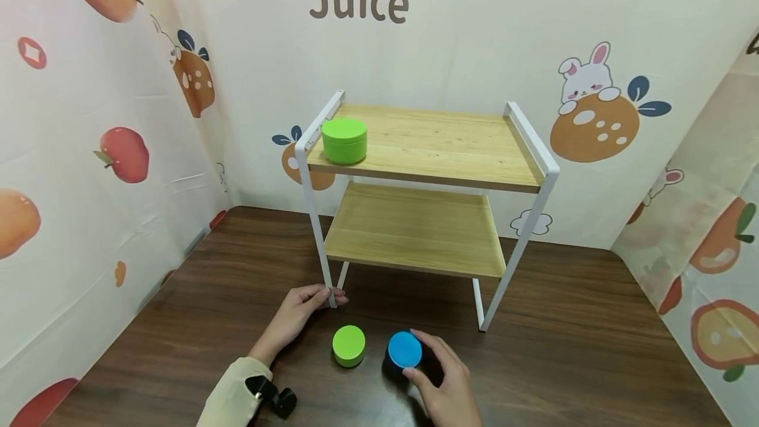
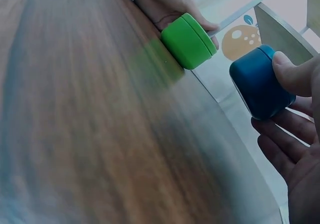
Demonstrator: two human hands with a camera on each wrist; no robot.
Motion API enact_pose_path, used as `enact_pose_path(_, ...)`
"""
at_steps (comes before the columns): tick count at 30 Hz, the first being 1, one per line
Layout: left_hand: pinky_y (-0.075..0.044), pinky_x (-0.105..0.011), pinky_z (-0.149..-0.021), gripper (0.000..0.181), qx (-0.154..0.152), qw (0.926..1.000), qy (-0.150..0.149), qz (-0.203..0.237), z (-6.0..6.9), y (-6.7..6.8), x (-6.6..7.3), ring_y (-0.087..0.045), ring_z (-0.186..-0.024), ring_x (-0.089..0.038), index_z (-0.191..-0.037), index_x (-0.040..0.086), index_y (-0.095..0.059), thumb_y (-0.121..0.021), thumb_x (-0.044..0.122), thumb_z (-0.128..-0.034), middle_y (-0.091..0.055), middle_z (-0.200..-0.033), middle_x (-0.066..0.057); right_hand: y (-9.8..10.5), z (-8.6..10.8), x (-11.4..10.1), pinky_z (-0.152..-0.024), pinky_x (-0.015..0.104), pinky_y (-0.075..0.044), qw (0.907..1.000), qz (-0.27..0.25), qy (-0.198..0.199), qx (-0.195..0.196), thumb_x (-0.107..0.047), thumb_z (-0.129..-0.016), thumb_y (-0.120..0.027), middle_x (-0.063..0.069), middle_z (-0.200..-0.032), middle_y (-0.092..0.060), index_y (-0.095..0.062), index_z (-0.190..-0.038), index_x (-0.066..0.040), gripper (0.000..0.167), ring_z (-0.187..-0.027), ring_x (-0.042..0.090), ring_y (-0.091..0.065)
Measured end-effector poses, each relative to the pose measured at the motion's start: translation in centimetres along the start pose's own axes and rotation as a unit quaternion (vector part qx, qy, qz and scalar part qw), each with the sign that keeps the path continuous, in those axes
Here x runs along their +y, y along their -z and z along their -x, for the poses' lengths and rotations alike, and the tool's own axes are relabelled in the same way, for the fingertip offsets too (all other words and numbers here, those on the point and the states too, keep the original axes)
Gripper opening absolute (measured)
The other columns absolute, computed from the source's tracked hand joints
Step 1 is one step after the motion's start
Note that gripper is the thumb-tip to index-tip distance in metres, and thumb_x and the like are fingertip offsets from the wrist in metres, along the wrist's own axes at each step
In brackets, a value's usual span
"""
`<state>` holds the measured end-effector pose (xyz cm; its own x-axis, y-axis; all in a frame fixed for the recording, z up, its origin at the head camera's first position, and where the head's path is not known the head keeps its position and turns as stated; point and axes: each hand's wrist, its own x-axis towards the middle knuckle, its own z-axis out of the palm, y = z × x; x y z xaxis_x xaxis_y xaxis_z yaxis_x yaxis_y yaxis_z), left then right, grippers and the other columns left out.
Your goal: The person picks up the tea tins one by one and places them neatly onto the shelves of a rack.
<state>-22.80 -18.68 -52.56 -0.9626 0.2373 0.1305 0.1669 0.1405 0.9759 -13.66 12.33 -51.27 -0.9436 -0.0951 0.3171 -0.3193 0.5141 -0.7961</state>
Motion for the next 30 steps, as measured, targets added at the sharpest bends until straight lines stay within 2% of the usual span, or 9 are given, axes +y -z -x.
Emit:
enact_pose_path(7, -0.051, -0.019, -0.103, 0.037, 0.003, 1.0, 0.006, 0.0, -0.2, -0.1, -0.2, -0.072, -0.119, -0.014, -0.124, 0.0, -0.075, -0.053, 0.028, -0.1122, -0.079, -0.117, -0.016, 0.5, -0.2, -0.1, -0.092, 0.022, -0.058, 0.9993, -0.011, 0.035, -0.003, -0.01, -0.09, -0.084, -0.003, -0.129, -0.073, -0.068, -0.136, -0.009, 0.049, -0.114, -0.005, -0.065)
enact_pose_path(10, -0.05, -0.019, -0.103, 0.038, 0.002, 1.0, 0.003, -0.002, -0.1, -0.1, -0.2, -0.072, -0.12, -0.016, -0.125, 0.0, -0.075, -0.052, 0.028, -0.1123, -0.079, -0.118, -0.017, 0.7, -0.3, -0.2, -0.092, 0.022, -0.058, 0.9989, -0.015, 0.045, -0.006, -0.009, -0.09, -0.083, -0.002, -0.13, -0.072, -0.068, -0.137, -0.011, 0.05, -0.115, -0.006, -0.065)
enact_pose_path(19, -0.052, -0.021, -0.103, 0.039, 0.002, 1.0, 0.005, -0.004, 0.0, 0.0, 0.0, -0.072, -0.12, -0.016, -0.125, -0.001, -0.074, -0.052, 0.028, -0.1122, -0.079, -0.118, -0.018, 1.5, -1.1, -0.8, -0.098, 0.011, -0.048, 0.9981, 0.005, 0.061, -0.001, -0.011, -0.091, -0.083, -0.006, -0.132, -0.072, -0.067, -0.139, -0.017, 0.051, -0.121, -0.007, -0.062)
enact_pose_path(27, -0.051, -0.022, -0.105, 0.038, 0.0, 1.0, 0.004, -0.004, 0.0, 0.0, 0.1, -0.07, -0.126, -0.03, -0.125, -0.002, -0.074, -0.052, 0.027, -0.1125, -0.079, -0.118, -0.017, 2.1, -2.1, -1.4, -0.102, 0.007, -0.043, 0.9951, 0.004, 0.099, -0.001, -0.009, -0.089, -0.085, -0.004, -0.133, -0.072, -0.067, -0.139, -0.021, 0.055, -0.125, -0.006, -0.06)
enact_pose_path(30, -0.051, -0.023, -0.105, 0.038, -0.001, 1.0, 0.004, 0.0, 0.0, 0.0, 0.0, -0.07, -0.126, -0.03, -0.125, -0.002, -0.074, -0.052, 0.026, -0.1124, -0.079, -0.118, -0.018, 2.2, -2.4, -1.7, -0.103, 0.007, -0.042, 0.9944, 0.005, 0.105, -0.001, -0.008, -0.088, -0.085, -0.003, -0.133, -0.072, -0.067, -0.14, -0.021, 0.056, -0.126, -0.007, -0.059)
